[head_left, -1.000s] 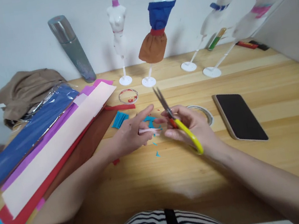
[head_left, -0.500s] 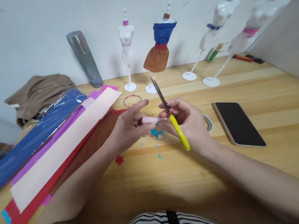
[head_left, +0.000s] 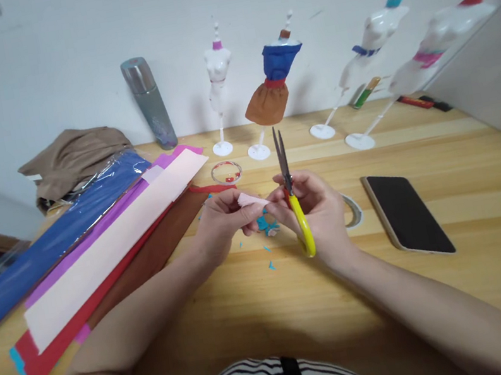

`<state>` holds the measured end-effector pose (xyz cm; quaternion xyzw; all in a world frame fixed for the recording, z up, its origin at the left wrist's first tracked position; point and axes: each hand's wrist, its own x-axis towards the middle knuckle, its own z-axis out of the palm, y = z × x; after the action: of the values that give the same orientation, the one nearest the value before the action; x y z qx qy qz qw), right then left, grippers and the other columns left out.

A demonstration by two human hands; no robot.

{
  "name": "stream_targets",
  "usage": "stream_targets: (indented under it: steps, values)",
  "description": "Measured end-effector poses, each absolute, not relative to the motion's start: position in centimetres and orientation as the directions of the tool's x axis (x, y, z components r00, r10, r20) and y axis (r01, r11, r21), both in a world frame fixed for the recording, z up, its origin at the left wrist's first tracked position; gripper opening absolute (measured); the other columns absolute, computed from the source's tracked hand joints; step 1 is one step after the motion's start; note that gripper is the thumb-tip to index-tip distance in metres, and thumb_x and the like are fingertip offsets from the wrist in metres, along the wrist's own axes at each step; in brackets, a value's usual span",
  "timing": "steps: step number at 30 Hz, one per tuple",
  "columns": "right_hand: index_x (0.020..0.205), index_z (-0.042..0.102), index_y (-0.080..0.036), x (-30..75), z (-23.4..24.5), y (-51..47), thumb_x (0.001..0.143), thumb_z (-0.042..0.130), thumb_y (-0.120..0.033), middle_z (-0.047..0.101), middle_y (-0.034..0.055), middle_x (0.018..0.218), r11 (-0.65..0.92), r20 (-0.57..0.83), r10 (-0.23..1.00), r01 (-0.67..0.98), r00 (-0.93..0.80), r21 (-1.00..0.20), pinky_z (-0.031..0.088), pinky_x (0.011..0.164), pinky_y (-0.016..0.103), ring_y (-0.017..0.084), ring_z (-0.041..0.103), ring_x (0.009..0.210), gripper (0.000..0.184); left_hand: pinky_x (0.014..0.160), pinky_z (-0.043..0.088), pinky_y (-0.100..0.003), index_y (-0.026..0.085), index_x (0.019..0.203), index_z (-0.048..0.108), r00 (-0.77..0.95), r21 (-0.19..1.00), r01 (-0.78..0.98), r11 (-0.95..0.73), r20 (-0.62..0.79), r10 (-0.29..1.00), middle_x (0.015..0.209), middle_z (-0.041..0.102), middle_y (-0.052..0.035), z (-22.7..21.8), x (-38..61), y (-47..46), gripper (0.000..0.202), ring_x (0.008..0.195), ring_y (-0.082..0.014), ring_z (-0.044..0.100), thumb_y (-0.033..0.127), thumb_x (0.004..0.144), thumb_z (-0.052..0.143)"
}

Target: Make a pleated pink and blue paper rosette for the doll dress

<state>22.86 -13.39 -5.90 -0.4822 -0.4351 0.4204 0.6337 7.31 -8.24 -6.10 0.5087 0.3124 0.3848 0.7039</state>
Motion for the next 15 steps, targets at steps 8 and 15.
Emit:
stream_targets:
  steps: [8,15]
  values:
    - [0.098,0.056,-0.033,22.5,-6.6,-13.0,0.064,0.095,-0.041,0.056,-0.0011,0.077,0.093,0.053,0.973,-0.173,0.224,-0.981,0.051,0.064,0.038,0.021,0.056,0.072,0.052,0.049,0.038,-0.021,0.017,0.074,0.073,0.411,0.948,-0.281,0.147,-0.019,0.911,0.052,0.059,0.0058,-6.1,7.7,-8.6,0.021,0.047,-0.0063,0.049,0.036,0.071,0.083]
    - [0.100,0.059,-0.031,22.4,-7.6,-13.1,0.066,0.094,-0.043,0.056,-0.0043,0.072,0.041,0.007,0.988,-0.211,0.156,-0.977,0.047,0.057,0.033,0.016,0.052,0.062,0.050,0.044,0.035,-0.020,0.017,0.077,0.074,0.345,0.954,-0.274,0.124,-0.022,0.938,0.058,0.064,0.0042,-5.4,7.4,-8.6,0.023,0.045,-0.0056,0.048,0.037,0.070,0.084]
